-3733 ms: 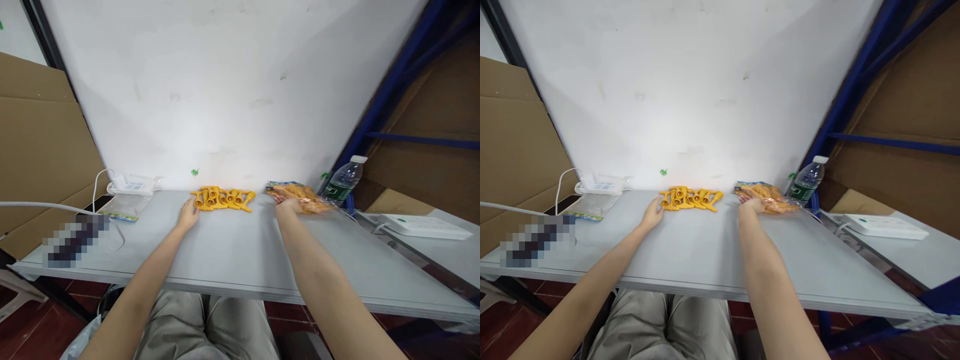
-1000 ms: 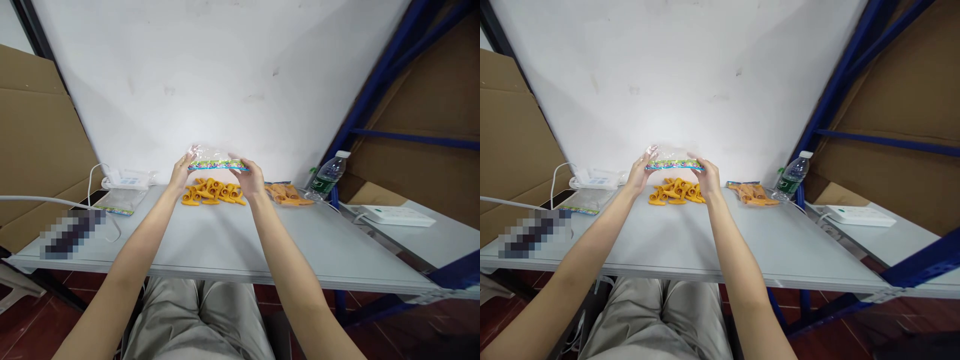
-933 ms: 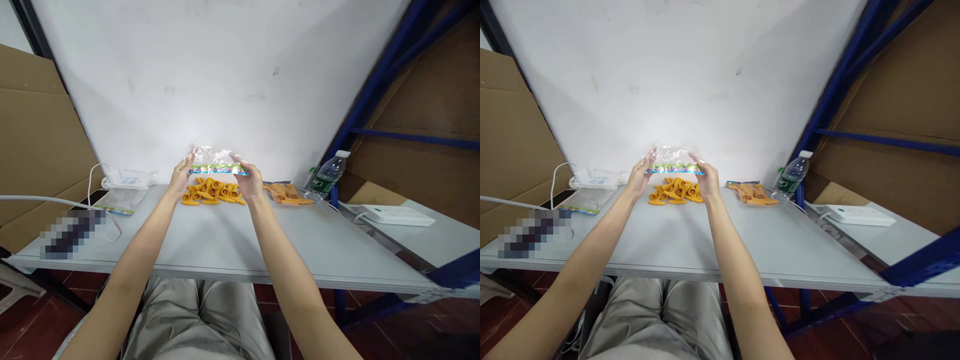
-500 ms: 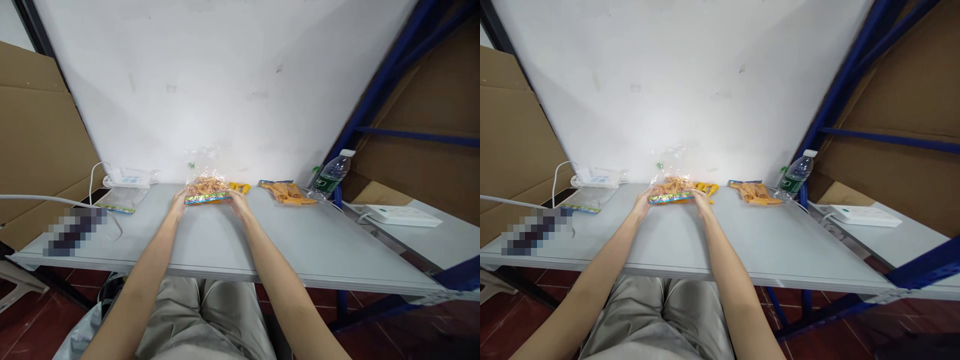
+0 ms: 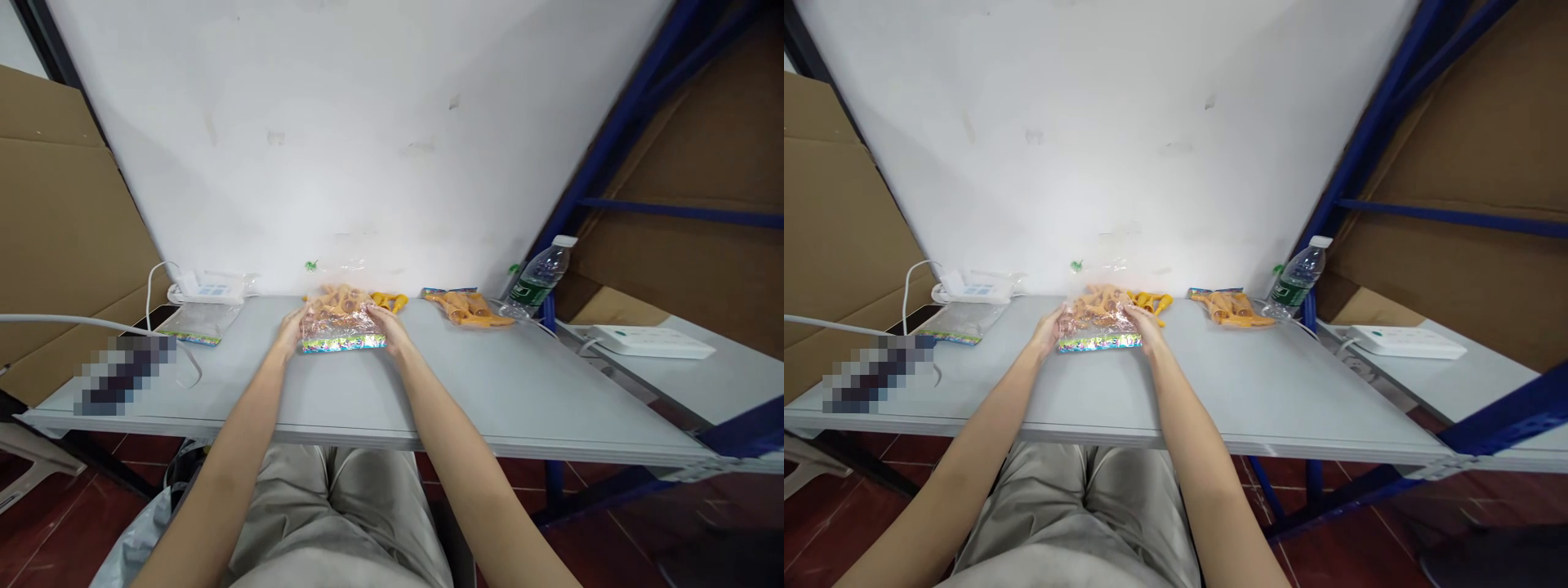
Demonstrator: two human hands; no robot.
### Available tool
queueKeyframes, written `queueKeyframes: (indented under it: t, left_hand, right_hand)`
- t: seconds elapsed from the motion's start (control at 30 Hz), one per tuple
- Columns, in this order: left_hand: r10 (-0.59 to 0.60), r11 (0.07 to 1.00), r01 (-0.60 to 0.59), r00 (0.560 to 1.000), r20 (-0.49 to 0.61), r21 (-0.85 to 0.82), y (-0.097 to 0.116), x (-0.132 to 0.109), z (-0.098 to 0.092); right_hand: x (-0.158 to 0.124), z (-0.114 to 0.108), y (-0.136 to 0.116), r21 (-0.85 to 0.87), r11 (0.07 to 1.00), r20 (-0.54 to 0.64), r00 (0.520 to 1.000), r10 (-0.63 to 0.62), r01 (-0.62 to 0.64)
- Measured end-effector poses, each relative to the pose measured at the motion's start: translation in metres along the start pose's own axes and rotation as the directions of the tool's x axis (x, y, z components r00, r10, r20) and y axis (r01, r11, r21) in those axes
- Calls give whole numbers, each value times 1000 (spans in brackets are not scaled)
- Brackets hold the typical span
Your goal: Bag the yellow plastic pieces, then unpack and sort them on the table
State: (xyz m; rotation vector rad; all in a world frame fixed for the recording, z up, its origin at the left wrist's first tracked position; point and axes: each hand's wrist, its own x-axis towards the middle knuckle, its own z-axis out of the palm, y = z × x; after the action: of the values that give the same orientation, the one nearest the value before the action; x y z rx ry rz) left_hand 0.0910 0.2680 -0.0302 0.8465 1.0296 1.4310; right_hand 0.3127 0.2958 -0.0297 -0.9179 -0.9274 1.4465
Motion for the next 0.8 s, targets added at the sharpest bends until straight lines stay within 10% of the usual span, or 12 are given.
queueKeyframes:
  t: [0.37,0.8]
  left_hand:
    - [254,966,-236,943,-214,105,-3,-2,5]
    - [140,989,-128,976,-167,79,-1,-4,5]
  right_hand:
    - [-8,15,2,-43,992,-47,992,-118,116]
    - [-4,13,6,23,986,-6,986,-167,167]
